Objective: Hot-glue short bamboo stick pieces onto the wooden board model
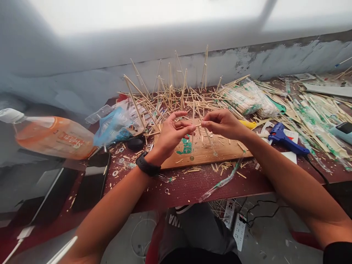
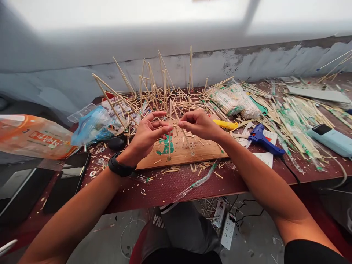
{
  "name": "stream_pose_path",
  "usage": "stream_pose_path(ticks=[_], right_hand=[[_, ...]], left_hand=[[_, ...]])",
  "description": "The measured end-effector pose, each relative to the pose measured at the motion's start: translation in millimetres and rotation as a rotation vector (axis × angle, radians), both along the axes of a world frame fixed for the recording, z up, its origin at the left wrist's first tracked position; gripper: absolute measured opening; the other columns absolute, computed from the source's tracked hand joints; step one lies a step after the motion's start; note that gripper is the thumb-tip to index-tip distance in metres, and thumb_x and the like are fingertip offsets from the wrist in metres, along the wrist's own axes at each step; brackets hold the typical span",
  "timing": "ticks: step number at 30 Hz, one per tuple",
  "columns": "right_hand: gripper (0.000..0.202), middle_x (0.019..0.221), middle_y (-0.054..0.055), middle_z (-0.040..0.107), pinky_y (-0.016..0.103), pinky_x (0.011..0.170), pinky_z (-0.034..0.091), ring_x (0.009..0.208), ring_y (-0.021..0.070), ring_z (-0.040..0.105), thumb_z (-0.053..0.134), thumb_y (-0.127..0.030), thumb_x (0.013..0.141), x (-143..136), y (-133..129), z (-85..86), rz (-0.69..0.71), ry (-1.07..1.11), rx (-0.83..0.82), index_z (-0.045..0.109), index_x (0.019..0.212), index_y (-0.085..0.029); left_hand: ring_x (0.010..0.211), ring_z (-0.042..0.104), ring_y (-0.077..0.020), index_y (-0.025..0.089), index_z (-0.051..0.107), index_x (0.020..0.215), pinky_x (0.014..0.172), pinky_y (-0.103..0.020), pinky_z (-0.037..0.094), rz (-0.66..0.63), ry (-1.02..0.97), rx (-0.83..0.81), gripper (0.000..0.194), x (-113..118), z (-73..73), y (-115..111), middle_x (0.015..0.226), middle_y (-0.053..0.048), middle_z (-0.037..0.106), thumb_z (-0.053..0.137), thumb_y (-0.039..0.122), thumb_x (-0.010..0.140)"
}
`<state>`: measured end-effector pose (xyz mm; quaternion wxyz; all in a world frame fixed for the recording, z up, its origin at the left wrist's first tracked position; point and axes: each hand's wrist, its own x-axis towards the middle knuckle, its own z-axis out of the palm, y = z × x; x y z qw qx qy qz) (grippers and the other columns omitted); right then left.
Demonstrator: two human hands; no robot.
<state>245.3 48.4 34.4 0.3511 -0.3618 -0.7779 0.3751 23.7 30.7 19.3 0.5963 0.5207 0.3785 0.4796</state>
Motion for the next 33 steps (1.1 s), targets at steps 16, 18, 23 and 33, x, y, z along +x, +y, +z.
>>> stream_pose_path(ticks=[16,18,23,33], right_hand=[[0.024,0.057,-0.005,0.046,0.03,0.054,0.026,0.055,0.0081,0.034,0.067,-0.035,0.088,-9.0,-5.9,-7.9,-0.102,-0.004,0.077,0.066,0.071,-0.019],[0.024,0.057,-0.005,0.047,0.03,0.053,0.026,0.054,0.0081,0.033,0.066,-0.036,0.088,-9.3,-6.4,-7.1,-0.1,-0.004,0.087,0.065,0.07,-0.019],[0.024,0.056,-0.005,0.047,0.03,0.055,0.029,0.056,0.0091,0.037,0.066,-0.035,0.088,-9.8,-6.7,-6.5,-0.107,-0.01,0.099,0.065,0.069,-0.02],[0.026,0.057,-0.005,0.047,0.027,0.049,0.025,0.052,0.0067,0.035,0.067,-0.035,0.089,-7.9,-4.3,-9.9,-0.084,0.031,0.111,0.066,0.07,-0.018]], left_hand=[[0.079,0.079,-0.0184,0.018,0.049,0.13,0.081,-0.032,0.057,-0.145,-0.005,-0.021,0.075,2.7,-8.3,-4.1,0.078,0.002,0.079,0.095,0.027,0.072],[0.079,0.079,-0.0178,0.018,0.049,0.13,0.081,-0.032,0.057,-0.145,-0.005,-0.019,0.074,2.4,-7.7,-4.3,0.079,0.002,0.079,0.095,0.027,0.072],[0.078,0.078,-0.0173,0.018,0.05,0.131,0.081,-0.033,0.056,-0.146,0.016,-0.006,0.074,2.2,-7.5,-4.2,0.08,0.001,0.079,0.094,0.027,0.072],[0.07,0.075,-0.0136,0.017,0.054,0.123,0.072,-0.026,0.053,-0.029,-0.015,0.033,0.067,1.6,-7.0,-0.2,0.074,0.002,0.078,0.094,0.028,0.071]])
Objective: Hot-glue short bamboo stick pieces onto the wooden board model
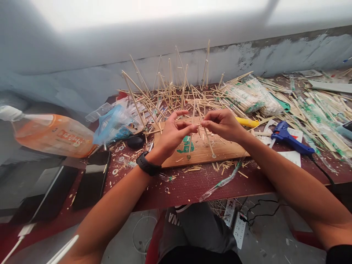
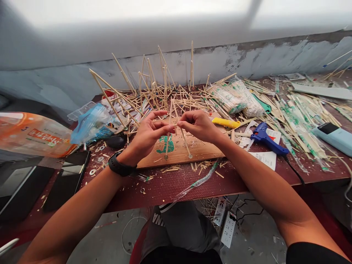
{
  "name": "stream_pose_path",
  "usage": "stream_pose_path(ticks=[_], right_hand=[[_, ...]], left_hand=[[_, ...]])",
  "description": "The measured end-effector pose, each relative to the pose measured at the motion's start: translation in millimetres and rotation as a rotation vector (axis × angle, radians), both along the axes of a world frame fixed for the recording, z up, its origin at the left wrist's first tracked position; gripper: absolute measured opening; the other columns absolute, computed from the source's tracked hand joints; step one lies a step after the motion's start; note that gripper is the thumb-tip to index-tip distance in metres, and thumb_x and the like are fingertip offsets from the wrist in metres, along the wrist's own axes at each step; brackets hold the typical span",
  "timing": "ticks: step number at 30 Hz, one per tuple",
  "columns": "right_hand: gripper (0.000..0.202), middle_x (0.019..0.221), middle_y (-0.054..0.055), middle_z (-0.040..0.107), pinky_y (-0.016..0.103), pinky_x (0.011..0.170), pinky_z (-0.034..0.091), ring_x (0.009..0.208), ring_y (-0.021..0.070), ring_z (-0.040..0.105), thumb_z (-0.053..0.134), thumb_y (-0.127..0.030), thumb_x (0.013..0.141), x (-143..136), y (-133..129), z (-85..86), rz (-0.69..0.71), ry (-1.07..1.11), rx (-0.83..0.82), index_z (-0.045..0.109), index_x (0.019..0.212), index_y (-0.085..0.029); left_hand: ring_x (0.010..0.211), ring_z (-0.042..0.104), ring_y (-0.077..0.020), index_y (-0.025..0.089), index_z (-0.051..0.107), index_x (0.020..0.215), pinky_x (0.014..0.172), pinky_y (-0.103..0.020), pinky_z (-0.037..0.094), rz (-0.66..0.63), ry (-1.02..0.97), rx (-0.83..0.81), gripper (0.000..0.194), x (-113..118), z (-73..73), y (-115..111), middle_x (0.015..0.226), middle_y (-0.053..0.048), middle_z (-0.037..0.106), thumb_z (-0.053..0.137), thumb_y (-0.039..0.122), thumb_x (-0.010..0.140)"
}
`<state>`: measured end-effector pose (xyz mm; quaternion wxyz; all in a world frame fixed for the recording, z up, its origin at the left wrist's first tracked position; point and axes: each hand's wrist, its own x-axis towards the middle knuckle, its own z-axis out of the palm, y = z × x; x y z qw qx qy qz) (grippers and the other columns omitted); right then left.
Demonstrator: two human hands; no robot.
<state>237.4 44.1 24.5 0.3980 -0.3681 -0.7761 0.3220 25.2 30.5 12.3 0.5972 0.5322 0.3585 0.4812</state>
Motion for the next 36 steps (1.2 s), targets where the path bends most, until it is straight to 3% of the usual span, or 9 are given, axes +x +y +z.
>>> stream_pose_path(ticks=[9,15,29,36], right_hand=[[0.036,0.057,-0.005,0.05,0.026,0.048,0.026,0.051,0.0052,0.038,0.074,-0.045,0.094,2.1,3.2,-3.5,0.042,0.047,-0.041,0.067,0.073,-0.016],[0.029,0.057,-0.005,0.051,0.025,0.048,0.027,0.051,0.0054,0.038,0.067,-0.037,0.095,2.5,2.0,-0.9,0.037,0.013,-0.025,0.067,0.074,-0.016],[0.031,0.055,-0.006,0.049,0.025,0.048,0.026,0.05,0.0053,0.038,0.067,-0.038,0.096,4.1,4.8,-5.1,0.033,0.001,-0.063,0.064,0.074,-0.017],[0.031,0.055,-0.006,0.05,0.025,0.048,0.028,0.049,0.0052,0.039,0.065,-0.034,0.098,3.9,4.8,-5.5,0.035,0.0,-0.076,0.063,0.072,-0.017]], left_hand=[[0.067,0.076,-0.0133,0.018,0.053,0.119,0.068,-0.025,0.055,0.057,-0.031,-0.021,0.063,-0.1,3.0,1.4,0.071,0.004,0.077,0.091,0.022,0.069],[0.066,0.078,-0.0143,0.018,0.052,0.119,0.063,-0.023,0.055,0.09,-0.009,-0.069,0.055,1.6,8.2,-0.7,0.074,0.002,0.077,0.085,0.018,0.075],[0.066,0.078,-0.0145,0.019,0.053,0.118,0.061,-0.021,0.055,0.081,-0.04,-0.08,0.057,0.3,8.8,0.2,0.069,0.005,0.075,0.089,0.014,0.074],[0.06,0.077,-0.0137,0.018,0.053,0.114,0.058,-0.021,0.056,0.121,-0.048,-0.163,0.04,3.6,15.2,-2.6,0.069,0.003,0.076,0.078,0.007,0.086]])
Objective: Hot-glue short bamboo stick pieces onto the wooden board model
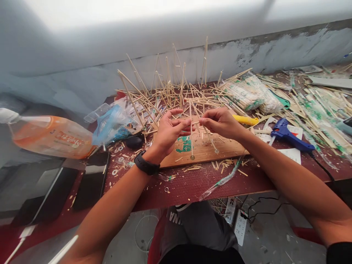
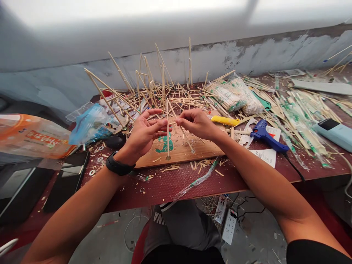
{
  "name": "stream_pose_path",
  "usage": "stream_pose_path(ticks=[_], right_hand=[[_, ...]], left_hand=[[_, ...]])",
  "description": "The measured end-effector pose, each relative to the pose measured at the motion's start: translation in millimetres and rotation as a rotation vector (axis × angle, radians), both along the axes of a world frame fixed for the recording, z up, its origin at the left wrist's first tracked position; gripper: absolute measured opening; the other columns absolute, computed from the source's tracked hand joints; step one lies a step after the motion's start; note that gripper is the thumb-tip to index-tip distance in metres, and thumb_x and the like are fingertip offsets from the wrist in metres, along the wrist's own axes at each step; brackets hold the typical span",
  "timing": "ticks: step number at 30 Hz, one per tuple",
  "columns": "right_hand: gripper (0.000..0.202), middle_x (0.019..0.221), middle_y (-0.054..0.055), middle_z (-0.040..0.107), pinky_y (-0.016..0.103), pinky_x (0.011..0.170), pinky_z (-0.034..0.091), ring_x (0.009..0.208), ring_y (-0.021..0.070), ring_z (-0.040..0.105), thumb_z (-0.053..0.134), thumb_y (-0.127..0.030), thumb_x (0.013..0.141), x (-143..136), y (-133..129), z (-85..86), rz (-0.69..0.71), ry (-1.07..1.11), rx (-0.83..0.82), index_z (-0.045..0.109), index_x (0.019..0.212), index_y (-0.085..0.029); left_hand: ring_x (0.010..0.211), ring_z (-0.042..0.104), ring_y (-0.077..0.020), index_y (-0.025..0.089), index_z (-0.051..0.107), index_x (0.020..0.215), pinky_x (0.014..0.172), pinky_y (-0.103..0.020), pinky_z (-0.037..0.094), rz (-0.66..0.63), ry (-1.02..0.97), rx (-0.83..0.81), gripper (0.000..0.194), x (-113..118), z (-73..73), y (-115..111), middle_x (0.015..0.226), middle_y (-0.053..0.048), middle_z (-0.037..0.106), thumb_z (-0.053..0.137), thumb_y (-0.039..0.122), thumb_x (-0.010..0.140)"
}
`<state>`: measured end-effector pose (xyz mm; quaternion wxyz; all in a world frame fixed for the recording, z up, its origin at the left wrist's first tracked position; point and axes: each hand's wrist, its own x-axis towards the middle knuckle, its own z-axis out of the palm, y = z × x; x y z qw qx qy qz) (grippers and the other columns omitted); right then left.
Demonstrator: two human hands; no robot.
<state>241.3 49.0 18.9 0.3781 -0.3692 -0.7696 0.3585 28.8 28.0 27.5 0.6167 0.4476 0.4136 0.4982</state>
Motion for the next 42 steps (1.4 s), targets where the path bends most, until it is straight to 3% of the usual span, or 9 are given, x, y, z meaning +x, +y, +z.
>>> stream_pose_path(ticks=[5,17,28,35,42], right_hand=[[0.04,0.052,-0.006,0.046,0.024,0.046,0.03,0.047,0.0047,0.038,0.06,-0.033,0.099,-2.5,-1.0,0.1,0.005,0.033,-0.029,0.053,0.061,-0.02],[0.034,0.053,-0.007,0.047,0.023,0.043,0.028,0.046,0.0039,0.038,0.07,-0.04,0.094,-3.1,-1.7,-1.0,0.036,0.128,-0.157,0.061,0.069,-0.019],[0.047,0.055,-0.007,0.046,0.021,0.043,0.031,0.047,0.004,0.039,0.081,-0.056,0.091,-5.5,-2.2,-0.7,0.151,0.194,-0.331,0.061,0.071,-0.019],[0.048,0.052,-0.008,0.045,0.021,0.041,0.026,0.046,0.0037,0.035,0.078,-0.054,0.094,-4.6,-1.2,-1.7,0.139,0.166,-0.343,0.057,0.069,-0.019],[0.057,0.052,-0.008,0.039,0.024,0.041,0.024,0.045,0.0043,0.032,0.074,-0.065,0.095,-5.1,-1.4,-3.9,0.171,0.226,-0.335,0.056,0.065,-0.02]], left_hand=[[0.062,0.078,-0.014,0.019,0.053,0.115,0.059,-0.021,0.057,0.003,0.033,-0.001,0.04,-0.9,0.2,0.1,0.068,0.004,0.075,0.078,0.006,0.088],[0.069,0.081,-0.0173,0.02,0.052,0.115,0.063,-0.024,0.058,-0.037,0.03,0.003,0.048,-5.2,-6.9,3.2,0.074,0.001,0.078,0.087,0.015,0.083],[0.07,0.081,-0.0188,0.019,0.054,0.117,0.065,-0.026,0.057,-0.047,0.029,-0.001,0.054,-5.8,-8.9,3.6,0.075,0.0,0.077,0.091,0.018,0.078],[0.066,0.078,-0.0161,0.017,0.054,0.118,0.062,-0.024,0.055,-0.058,0.019,0.01,0.056,-4.1,-3.5,-0.6,0.073,-0.001,0.078,0.09,0.015,0.075],[0.068,0.078,-0.0169,0.018,0.054,0.118,0.063,-0.024,0.054,-0.077,0.016,0.02,0.061,-4.5,-5.0,-1.2,0.076,-0.002,0.079,0.093,0.019,0.072]])
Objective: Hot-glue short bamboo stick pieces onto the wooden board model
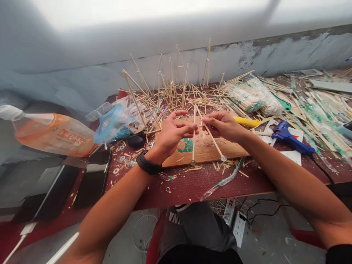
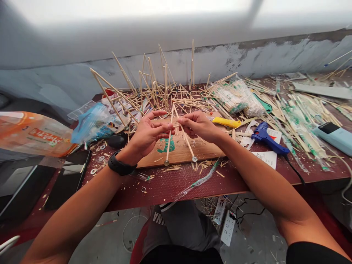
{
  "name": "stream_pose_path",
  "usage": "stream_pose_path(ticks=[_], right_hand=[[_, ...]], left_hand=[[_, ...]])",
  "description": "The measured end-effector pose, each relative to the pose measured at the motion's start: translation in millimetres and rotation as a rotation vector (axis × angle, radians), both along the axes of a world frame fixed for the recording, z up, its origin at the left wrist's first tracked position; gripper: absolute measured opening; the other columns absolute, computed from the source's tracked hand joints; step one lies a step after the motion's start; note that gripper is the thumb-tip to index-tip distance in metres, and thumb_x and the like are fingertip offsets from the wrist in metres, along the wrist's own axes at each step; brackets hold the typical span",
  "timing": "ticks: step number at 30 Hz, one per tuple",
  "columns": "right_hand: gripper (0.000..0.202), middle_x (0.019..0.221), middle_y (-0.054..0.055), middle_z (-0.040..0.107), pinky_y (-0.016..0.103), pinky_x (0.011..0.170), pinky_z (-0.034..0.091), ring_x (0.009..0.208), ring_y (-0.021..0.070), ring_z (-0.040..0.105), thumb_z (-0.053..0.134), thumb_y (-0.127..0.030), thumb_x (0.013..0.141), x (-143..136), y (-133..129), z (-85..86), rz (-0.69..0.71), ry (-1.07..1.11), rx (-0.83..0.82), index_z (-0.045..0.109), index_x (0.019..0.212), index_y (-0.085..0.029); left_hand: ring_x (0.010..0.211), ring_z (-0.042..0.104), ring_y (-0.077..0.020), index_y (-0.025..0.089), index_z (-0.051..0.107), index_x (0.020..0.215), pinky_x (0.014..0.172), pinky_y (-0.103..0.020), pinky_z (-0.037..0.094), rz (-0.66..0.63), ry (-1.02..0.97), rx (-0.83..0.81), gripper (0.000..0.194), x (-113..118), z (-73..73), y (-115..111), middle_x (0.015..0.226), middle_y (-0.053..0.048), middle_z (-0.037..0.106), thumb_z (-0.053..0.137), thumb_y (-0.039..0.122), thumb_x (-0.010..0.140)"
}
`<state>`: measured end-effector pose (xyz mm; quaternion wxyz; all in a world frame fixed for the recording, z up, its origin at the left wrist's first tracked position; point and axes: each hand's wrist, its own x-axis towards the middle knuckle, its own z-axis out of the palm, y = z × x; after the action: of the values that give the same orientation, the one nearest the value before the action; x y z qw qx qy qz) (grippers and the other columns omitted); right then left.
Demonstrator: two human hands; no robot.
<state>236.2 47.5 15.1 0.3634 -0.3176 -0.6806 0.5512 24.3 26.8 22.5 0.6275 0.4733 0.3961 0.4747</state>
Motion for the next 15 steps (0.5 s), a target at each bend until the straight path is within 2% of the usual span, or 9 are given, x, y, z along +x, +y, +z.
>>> stream_pose_path(ticks=[5,9,12,15], right_hand=[[0.05,0.051,-0.01,0.038,0.024,0.041,0.024,0.044,0.0048,0.029,0.075,-0.063,0.095,0.3,0.5,-0.5,-0.007,-0.012,-0.025,0.067,0.076,-0.018],[0.053,0.053,-0.008,0.041,0.024,0.042,0.026,0.046,0.0043,0.031,0.078,-0.062,0.094,-1.1,0.9,-0.5,-0.027,0.007,-0.027,0.059,0.07,-0.019],[0.051,0.056,-0.008,0.046,0.024,0.043,0.027,0.048,0.005,0.032,0.082,-0.066,0.089,-1.8,2.6,-3.1,-0.063,0.062,-0.081,0.064,0.08,-0.019],[0.05,0.06,-0.008,0.047,0.023,0.045,0.03,0.051,0.0059,0.034,0.084,-0.067,0.088,-1.4,4.1,-5.9,-0.043,0.131,-0.153,0.068,0.09,-0.019]], left_hand=[[0.07,0.077,-0.0164,0.018,0.054,0.12,0.064,-0.024,0.054,-0.042,0.003,-0.007,0.058,-0.3,-0.2,-0.1,0.075,-0.002,0.079,0.091,0.019,0.077],[0.067,0.076,-0.0144,0.017,0.052,0.122,0.064,-0.022,0.053,-0.066,-0.027,-0.035,0.055,0.2,0.7,-1.0,0.073,-0.001,0.078,0.089,0.014,0.08],[0.067,0.077,-0.0145,0.017,0.052,0.124,0.065,-0.023,0.054,-0.092,-0.056,-0.066,0.059,-0.3,0.2,-1.2,0.075,0.0,0.078,0.09,0.013,0.079],[0.07,0.079,-0.0166,0.018,0.052,0.125,0.067,-0.025,0.056,-0.137,-0.083,-0.104,0.063,-1.5,-1.0,-0.7,0.076,0.0,0.077,0.093,0.013,0.077]])
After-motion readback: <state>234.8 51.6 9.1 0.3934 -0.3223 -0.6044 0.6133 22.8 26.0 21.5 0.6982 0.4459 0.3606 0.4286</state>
